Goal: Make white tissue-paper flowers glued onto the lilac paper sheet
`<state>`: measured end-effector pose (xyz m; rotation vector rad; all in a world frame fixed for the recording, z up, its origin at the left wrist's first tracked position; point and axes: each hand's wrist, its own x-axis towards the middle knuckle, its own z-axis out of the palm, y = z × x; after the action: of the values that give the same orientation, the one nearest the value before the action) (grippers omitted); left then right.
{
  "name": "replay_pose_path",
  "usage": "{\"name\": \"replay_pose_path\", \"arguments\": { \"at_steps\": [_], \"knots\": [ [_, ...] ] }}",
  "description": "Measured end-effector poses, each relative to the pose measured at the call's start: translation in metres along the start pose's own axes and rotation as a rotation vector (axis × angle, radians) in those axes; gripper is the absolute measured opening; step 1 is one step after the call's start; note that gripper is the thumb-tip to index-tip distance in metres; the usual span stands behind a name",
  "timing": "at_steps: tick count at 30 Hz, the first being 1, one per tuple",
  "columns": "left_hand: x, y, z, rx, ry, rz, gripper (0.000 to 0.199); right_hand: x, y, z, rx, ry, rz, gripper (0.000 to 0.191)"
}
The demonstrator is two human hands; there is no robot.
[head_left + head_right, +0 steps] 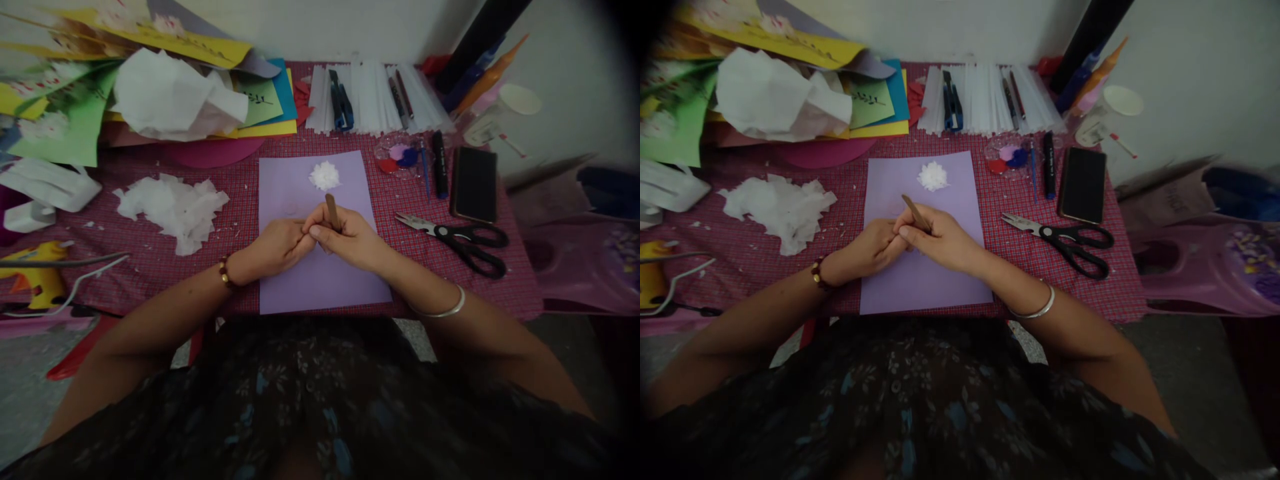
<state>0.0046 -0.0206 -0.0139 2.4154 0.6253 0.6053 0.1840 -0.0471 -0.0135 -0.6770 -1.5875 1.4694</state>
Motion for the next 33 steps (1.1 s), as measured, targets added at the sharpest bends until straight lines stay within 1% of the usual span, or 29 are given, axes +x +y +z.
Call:
{"name": "replay_pose_path", "arguments": {
  "at_steps": [8, 14, 23, 28, 30, 33],
  "knots": [
    [-0.0008, -0.0026, 0.0012, 0.001, 0.027, 0.031, 0.035, 0.0002, 0.0011, -0.0008, -0.025, 0.007, 0.001, 0.006],
    [0.0006, -0.0014, 0.0008, -0.013, 0.022, 0.017, 0.038, 0.0005, -0.0013, -0.0010, -0.089, 0.005, -0.023, 0.005],
    [-0.0002, -0.0025, 0.0006, 0.009, 0.007, -0.003, 0.038, -0.0002, -0.0012, -0.0006, -0.110, 0.016, -0.003, 0.006],
    [-0.0003, -0.0018, 0.0002, 0.010, 0.007, 0.002, 0.039, -0.0008, -0.0015, -0.0014, -0.072, 0.010, 0.016, 0.015],
    [-0.0004, -0.0011, 0.0001, 0.013, 0.001, 0.013, 0.041, -0.0006, -0.0019, -0.0021, -0.045, 0.003, 0.002, 0.019],
    [-0.0011, -0.0008, 0.0006, -0.046, 0.004, 0.015, 0.042, -0.0001, -0.0019, -0.0025, -0.010, -0.012, -0.018, 0.023]
  ]
}}
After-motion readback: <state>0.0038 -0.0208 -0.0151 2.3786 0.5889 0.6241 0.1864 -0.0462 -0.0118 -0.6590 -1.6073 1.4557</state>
